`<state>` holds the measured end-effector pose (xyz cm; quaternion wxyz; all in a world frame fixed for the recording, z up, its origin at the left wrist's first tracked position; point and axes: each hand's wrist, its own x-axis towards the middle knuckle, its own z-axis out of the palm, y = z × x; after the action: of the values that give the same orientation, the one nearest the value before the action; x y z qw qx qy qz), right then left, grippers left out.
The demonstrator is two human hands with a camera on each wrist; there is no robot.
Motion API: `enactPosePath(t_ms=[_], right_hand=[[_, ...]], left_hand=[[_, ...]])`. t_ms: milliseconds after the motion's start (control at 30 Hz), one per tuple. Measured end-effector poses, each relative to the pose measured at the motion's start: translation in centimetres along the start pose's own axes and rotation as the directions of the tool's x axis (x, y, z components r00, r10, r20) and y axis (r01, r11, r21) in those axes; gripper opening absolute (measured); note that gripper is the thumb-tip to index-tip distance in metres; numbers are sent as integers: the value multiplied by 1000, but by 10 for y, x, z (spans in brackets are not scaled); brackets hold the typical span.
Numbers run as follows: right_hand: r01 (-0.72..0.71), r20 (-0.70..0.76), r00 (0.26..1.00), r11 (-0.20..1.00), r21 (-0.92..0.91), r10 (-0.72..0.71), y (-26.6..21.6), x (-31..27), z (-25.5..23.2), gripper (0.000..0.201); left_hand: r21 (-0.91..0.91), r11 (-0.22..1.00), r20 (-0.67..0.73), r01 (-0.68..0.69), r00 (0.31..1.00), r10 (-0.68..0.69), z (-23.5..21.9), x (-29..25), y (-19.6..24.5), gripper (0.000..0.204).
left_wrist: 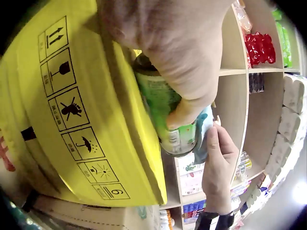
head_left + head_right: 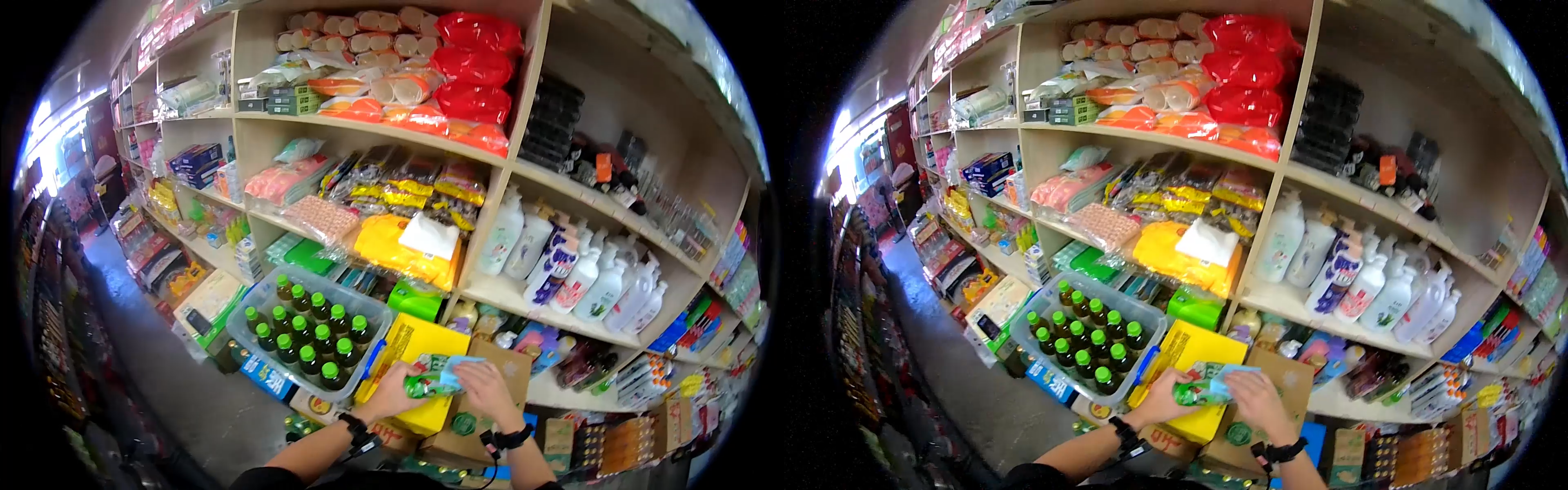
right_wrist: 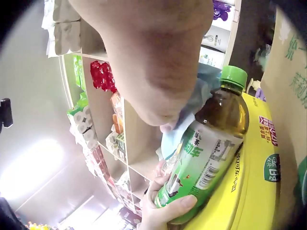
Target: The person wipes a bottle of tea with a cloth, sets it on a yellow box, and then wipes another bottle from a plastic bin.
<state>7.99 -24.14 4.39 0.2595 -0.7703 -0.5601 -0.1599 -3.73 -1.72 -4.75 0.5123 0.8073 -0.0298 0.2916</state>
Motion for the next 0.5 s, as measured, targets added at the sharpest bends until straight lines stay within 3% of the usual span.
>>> enactPosePath(t_ms=[167,267,500], right_hand=[[-161,96,981,983,-92,169,4,-5,-11,20],[-203,35,979,976,82,201,10,-6,-3,23],[-357,-127,922,931,77,364,10,9,25,20]], left_hand=[[54,997,-11,-61,998,62,-4,3,2,61],[31,999,5,-39,999,39,-4,2,2,62],[-11,999,7,-37,999,37,-2,0,0,61]])
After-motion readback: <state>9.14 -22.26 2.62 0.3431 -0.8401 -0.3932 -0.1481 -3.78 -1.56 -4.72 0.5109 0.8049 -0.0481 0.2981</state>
